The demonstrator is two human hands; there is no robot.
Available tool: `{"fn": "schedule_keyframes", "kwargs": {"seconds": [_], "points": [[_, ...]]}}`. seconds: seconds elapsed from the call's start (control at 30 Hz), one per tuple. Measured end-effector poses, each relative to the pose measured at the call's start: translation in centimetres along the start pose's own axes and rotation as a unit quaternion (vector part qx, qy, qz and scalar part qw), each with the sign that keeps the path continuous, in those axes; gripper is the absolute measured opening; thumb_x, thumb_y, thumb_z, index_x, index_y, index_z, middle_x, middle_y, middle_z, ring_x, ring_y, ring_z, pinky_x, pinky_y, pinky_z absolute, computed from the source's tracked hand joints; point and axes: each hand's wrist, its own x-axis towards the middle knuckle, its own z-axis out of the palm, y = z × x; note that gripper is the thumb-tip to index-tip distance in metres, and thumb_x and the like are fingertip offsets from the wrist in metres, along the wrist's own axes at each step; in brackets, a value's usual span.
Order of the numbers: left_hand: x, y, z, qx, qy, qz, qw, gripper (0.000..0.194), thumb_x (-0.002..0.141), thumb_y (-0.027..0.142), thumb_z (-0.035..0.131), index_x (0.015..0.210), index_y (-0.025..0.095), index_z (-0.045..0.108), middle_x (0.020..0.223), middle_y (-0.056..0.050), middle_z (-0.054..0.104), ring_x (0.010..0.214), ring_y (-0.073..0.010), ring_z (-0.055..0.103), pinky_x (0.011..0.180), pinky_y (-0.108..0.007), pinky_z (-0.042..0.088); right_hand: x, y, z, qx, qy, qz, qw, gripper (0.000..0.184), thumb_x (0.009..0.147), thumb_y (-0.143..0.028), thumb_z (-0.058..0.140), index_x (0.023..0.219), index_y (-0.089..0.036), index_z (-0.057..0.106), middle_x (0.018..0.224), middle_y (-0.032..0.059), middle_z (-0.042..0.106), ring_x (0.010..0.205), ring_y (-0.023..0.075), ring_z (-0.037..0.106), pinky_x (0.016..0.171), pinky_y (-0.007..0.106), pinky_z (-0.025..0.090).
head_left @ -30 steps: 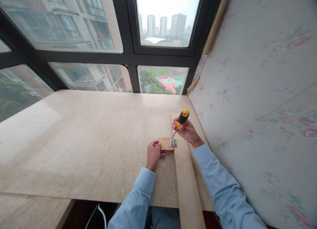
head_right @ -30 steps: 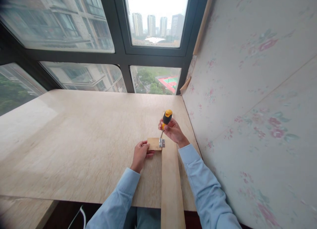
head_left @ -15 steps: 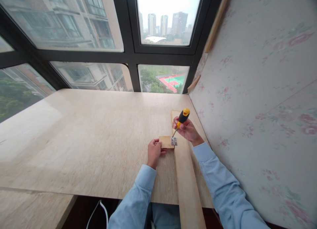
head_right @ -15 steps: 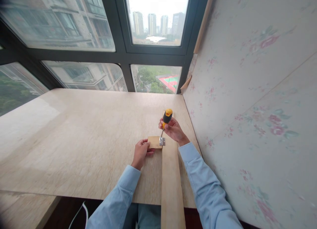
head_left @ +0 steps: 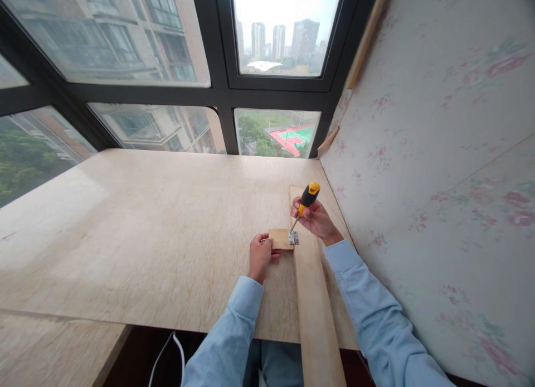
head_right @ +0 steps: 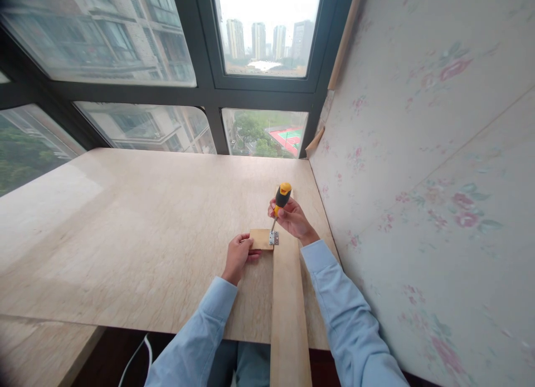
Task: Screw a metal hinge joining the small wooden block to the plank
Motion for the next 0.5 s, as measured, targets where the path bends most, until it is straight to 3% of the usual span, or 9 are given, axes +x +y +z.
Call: {"fn": "schedule_keyframes", "kwargs": {"seconds": [0.17, 0.33, 0.5], "points": [[0.23, -0.35, -0.01, 0.003, 0.000, 0.006, 1.000, 0.016, 0.089, 0.009, 0.052, 0.104, 0.008, 0.058, 0.085, -0.011, 0.070, 0.052, -0.0154, 0.067, 0.042, -0.022, 0.052, 0.01, -0.01, -0.15, -0.025, -0.018, 0.001, 1.000, 0.036, 0.067, -0.034, 0.089, 0.096, -0.023, 0.071, 0.085, -0.0002, 0.062, 0.077, 0.0133, 0.060, 0.076, 0.031, 0.048], [0.31, -0.57, -0.11, 0.008, -0.001, 0.013, 1.000, 0.016, 0.090, 0.009, 0.050, 0.103, 0.007, 0.059, 0.089, -0.012, 0.070, 0.052, -0.0146, 0.067, 0.043, -0.022, 0.052, 0.05, -0.38, -0.28, -0.099, -0.034, 0.009, 0.994, 0.045, 0.075, -0.038, 0.083, 0.115, -0.025, 0.065, 0.095, 0.0030, 0.072, 0.095, 0.0203, 0.069, 0.085, 0.036, 0.052], [0.20, -0.44, -0.14, 0.009, 0.005, 0.011, 1.000, 0.016, 0.089, 0.009, 0.052, 0.103, 0.007, 0.058, 0.087, -0.012, 0.070, 0.051, -0.0151, 0.067, 0.043, -0.022, 0.051, 0.26, -0.19, -0.25, -0.136, -0.004, -0.012, 0.991, 0.030, 0.085, -0.043, 0.073, 0.104, -0.024, 0.061, 0.110, 0.0054, 0.072, 0.104, 0.0222, 0.069, 0.091, 0.041, 0.053]]}}
